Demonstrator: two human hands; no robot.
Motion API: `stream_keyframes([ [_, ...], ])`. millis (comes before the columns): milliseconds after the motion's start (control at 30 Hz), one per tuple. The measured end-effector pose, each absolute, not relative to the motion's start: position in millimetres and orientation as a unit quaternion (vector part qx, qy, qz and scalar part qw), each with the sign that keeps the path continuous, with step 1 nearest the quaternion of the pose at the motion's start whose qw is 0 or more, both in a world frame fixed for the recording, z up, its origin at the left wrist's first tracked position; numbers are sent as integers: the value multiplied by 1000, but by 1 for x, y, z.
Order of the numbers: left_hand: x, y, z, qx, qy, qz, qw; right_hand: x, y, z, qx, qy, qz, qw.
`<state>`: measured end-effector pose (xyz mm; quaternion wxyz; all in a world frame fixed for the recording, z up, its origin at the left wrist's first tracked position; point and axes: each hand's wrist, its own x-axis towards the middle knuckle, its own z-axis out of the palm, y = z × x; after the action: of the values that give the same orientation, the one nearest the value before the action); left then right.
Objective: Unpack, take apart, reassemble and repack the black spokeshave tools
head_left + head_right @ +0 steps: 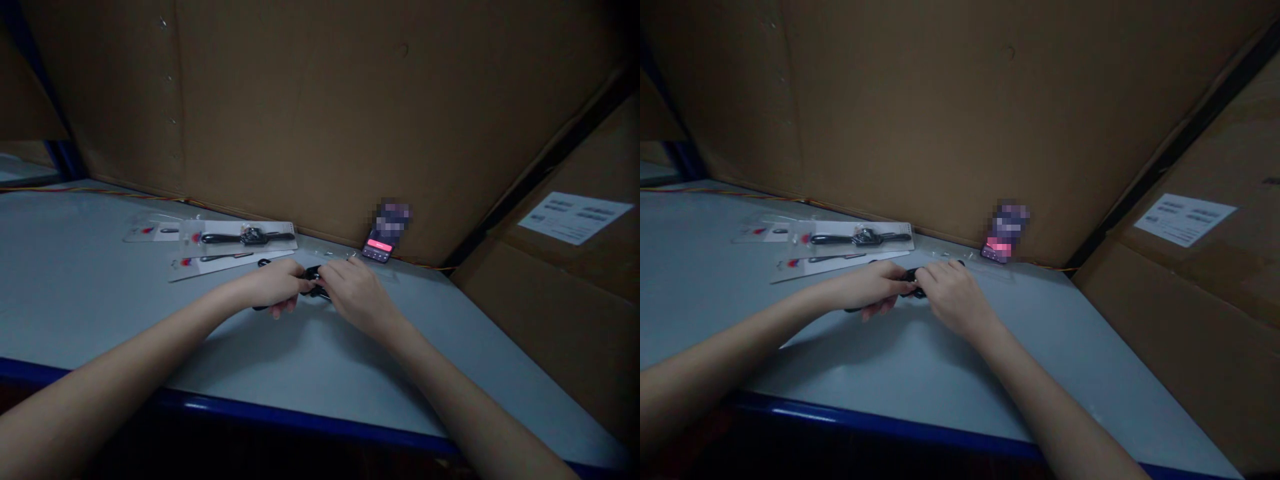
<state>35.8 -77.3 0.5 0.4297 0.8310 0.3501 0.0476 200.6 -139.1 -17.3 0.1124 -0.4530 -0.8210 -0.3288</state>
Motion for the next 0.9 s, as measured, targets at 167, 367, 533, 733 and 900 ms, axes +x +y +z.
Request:
stream_keyframes([
  [167, 35, -77, 3, 826, 364, 7, 430, 207, -139, -18, -413, -849, -315, 100],
  [367, 36, -78, -1, 830, 351, 51, 430, 203, -140, -18, -488, -819, -259, 155],
  [533, 37, -80, -3, 833, 340, 87, 429, 190, -141, -24, -596, -719, -2, 356],
  [733, 35, -82, -6, 859, 339, 141, 358, 185, -135, -26, -550, -556, 431, 450],
  [900, 35, -78, -8, 849, 334, 160, 377, 189, -132, -31, -528, -587, 422, 446],
])
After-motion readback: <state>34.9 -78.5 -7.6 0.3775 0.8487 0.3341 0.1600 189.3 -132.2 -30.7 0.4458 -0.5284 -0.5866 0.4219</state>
